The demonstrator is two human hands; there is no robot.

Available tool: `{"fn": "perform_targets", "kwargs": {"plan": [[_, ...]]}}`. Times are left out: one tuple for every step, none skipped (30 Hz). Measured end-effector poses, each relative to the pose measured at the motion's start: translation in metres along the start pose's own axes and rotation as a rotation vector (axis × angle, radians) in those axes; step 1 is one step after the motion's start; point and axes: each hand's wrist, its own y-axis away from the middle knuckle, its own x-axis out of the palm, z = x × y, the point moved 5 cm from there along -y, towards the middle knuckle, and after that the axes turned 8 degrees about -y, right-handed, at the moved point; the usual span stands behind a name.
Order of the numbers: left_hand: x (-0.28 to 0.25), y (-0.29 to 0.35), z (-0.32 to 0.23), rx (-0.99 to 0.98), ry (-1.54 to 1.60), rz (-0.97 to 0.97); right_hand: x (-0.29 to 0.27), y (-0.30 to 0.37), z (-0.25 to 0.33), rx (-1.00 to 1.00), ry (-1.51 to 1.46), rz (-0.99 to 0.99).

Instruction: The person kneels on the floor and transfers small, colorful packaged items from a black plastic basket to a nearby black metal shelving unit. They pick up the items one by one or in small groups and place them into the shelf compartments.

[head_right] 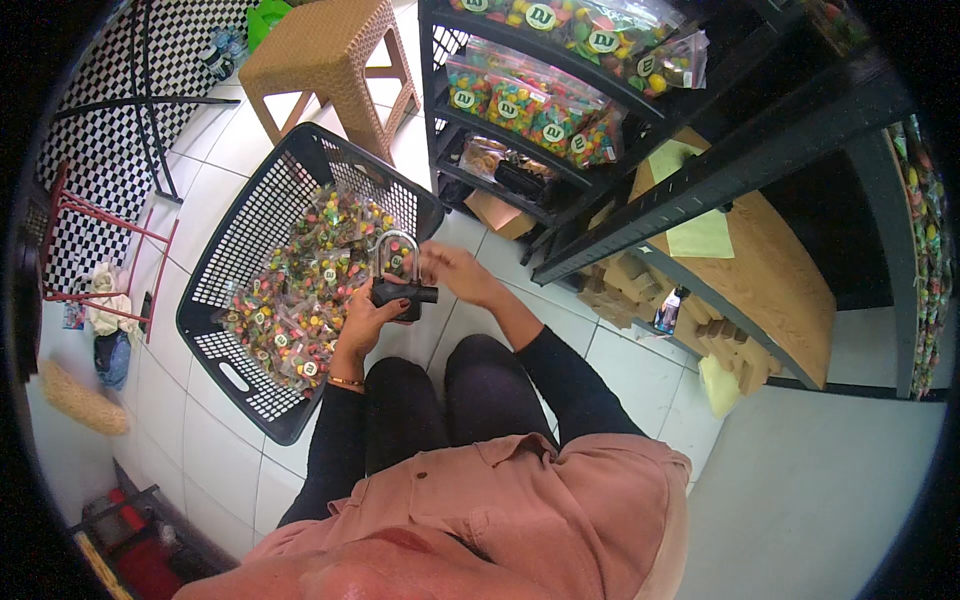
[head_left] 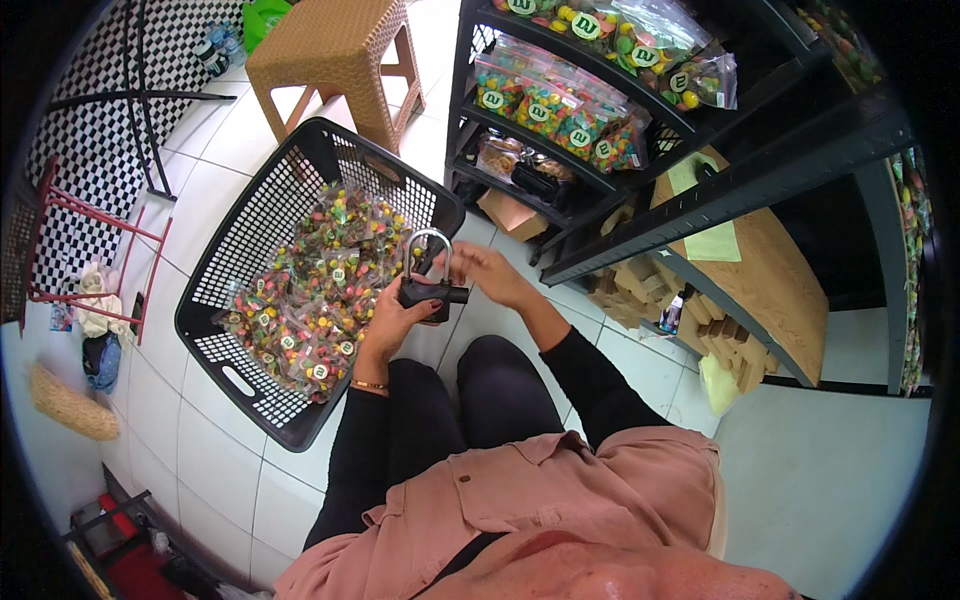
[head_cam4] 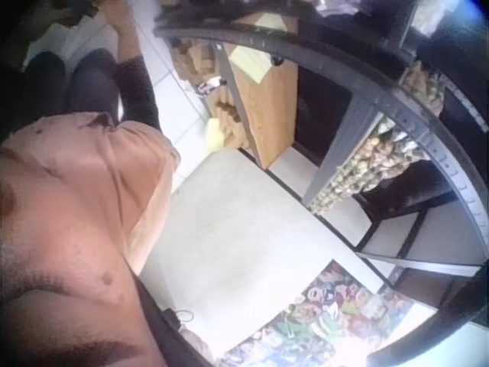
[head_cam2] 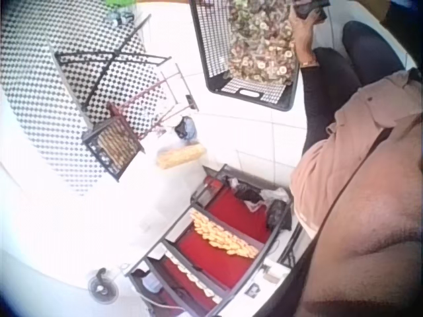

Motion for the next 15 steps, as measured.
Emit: {"fn": "perform_targets", "kwargs": {"plan": [[-0.006, 0.002, 0.004, 0.006, -0.015, -0.043, -0.014, -0.010, -0.015, 0.029, -0.002, -0.029], [-0.009, 0.004, 0.005, -0.003, 0.029, -0.094, -0.033, -0.019, -0.022, -0.004, 0.051, -0.068], [-0.011, 0.005, 0.004, -0.008, 0.075, -0.139, -0.060, -0.026, -0.036, -0.024, 0.287, -0.220], [-0.012, 0.006, 0.005, -0.015, 0.121, -0.183, -0.086, -0.027, -0.052, -0.041, 0.523, -0.374], [-0.016, 0.005, 0.005, 0.000, 0.131, -0.220, -0.106, -0.028, -0.066, 0.052, 0.905, -0.414], [-0.020, 0.006, 0.007, 0.012, 0.143, -0.257, -0.124, -0.027, -0.080, 0.154, 1.288, -0.444], [-0.023, 0.005, 0.009, 0.023, 0.157, -0.290, -0.143, -0.027, -0.096, 0.222, 1.314, -0.504], [-0.023, 0.003, 0.011, 0.042, 0.178, -0.288, -0.161, -0.028, -0.111, 0.292, 1.338, -0.562], [-0.022, 0.003, 0.010, 0.045, 0.150, -0.295, -0.175, -0.026, -0.124, 0.360, 1.361, -0.617], [-0.020, 0.003, 0.007, 0.049, 0.122, -0.302, -0.185, -0.024, -0.136, 0.385, 1.372, -0.591], [-0.018, 0.003, 0.004, 0.057, 0.094, -0.306, -0.193, -0.019, -0.141, 0.407, 1.384, -0.570], [-0.015, 0.003, 0.002, 0.050, 0.086, -0.289, -0.200, -0.016, -0.148, 0.431, 1.396, -0.551], [-0.013, 0.004, 0.001, 0.043, 0.078, -0.279, -0.198, -0.014, -0.145, 0.408, 1.363, -0.624], [-0.012, 0.004, 0.001, 0.034, 0.071, -0.268, -0.195, -0.009, -0.144, 0.385, 1.329, -0.697], [-0.012, 0.004, 0.000, 0.043, 0.063, -0.267, -0.193, -0.004, -0.143, 0.364, 1.293, -0.771]]}}
